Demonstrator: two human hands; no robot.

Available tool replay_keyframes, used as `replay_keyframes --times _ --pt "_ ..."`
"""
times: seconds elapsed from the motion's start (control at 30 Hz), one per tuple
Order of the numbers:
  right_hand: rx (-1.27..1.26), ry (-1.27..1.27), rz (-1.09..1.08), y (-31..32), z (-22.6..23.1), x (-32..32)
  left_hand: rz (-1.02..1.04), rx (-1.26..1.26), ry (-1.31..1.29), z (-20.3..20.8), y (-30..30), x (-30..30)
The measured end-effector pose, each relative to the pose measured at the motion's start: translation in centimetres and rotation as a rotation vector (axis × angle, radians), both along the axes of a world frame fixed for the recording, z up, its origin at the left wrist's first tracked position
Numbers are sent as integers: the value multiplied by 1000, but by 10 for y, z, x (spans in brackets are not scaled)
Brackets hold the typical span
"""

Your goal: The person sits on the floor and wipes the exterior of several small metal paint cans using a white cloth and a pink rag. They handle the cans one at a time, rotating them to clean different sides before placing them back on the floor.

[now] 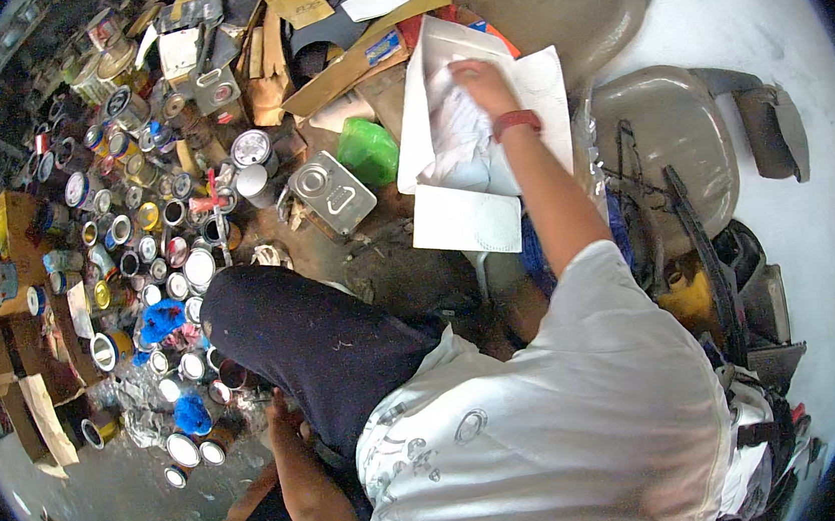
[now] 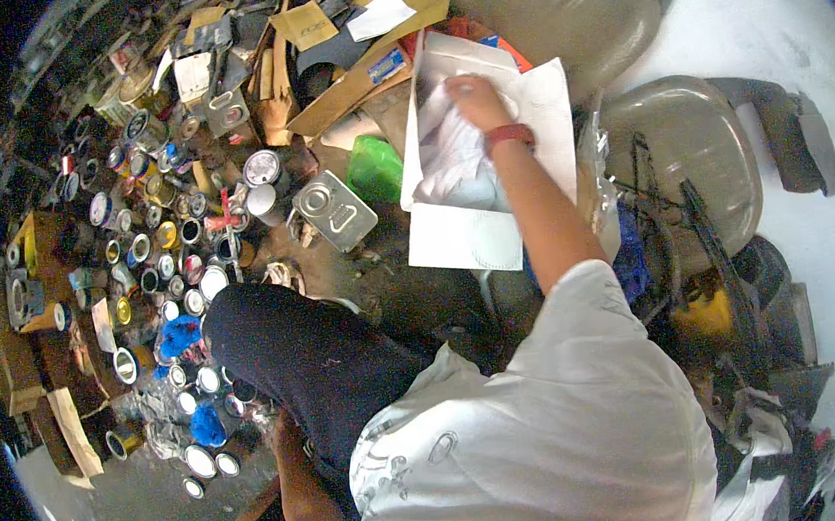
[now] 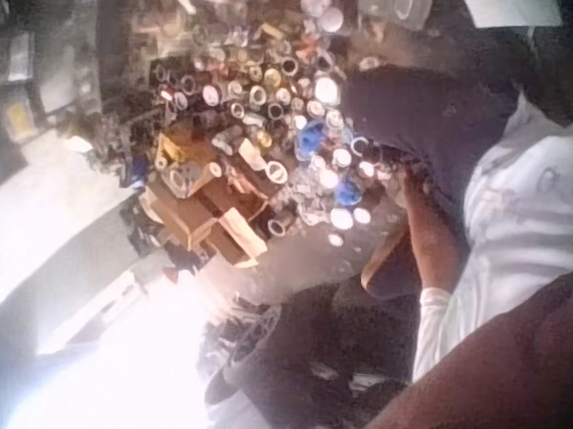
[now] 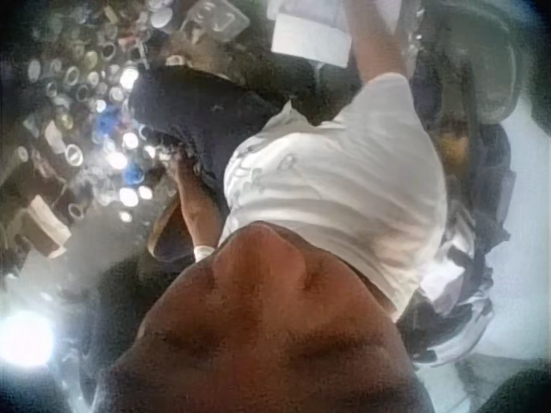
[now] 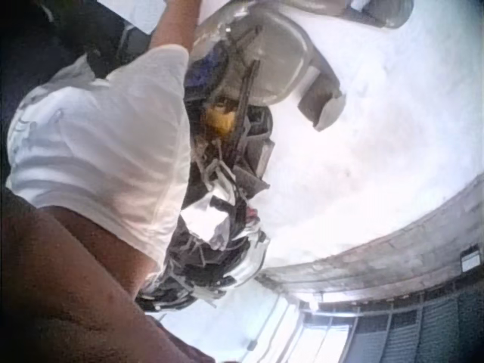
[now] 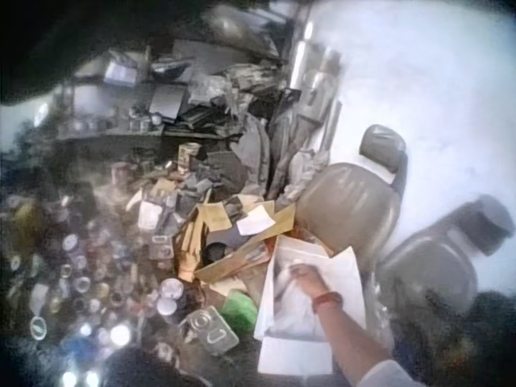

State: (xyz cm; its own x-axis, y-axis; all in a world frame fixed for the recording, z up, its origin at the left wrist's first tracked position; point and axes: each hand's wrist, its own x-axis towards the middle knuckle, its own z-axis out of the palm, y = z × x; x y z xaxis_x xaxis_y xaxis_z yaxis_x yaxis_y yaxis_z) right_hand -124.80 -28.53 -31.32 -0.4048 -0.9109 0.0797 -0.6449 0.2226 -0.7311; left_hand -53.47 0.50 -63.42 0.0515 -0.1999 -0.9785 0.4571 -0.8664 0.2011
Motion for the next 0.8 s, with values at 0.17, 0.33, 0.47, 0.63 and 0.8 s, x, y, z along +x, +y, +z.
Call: replay_keyframes --times 0.17,0.33,0.47,0.63,0.8 --pt "-161 -345 -3 15 85 8 -50 -1 -62 14 26 9" --pt "-58 40 180 26 76 15 -149 -56 -121 26 24 12" --pt "206 481 -39 40 -12 -17 -285 -162 -157 44 3 5" --pt "212 -528 -466 42 -82 -22 -448 -357 -262 94 -37 1" --pt "-236 -535 -441 43 -17 -36 -539 -566 -424 181 -87 11"
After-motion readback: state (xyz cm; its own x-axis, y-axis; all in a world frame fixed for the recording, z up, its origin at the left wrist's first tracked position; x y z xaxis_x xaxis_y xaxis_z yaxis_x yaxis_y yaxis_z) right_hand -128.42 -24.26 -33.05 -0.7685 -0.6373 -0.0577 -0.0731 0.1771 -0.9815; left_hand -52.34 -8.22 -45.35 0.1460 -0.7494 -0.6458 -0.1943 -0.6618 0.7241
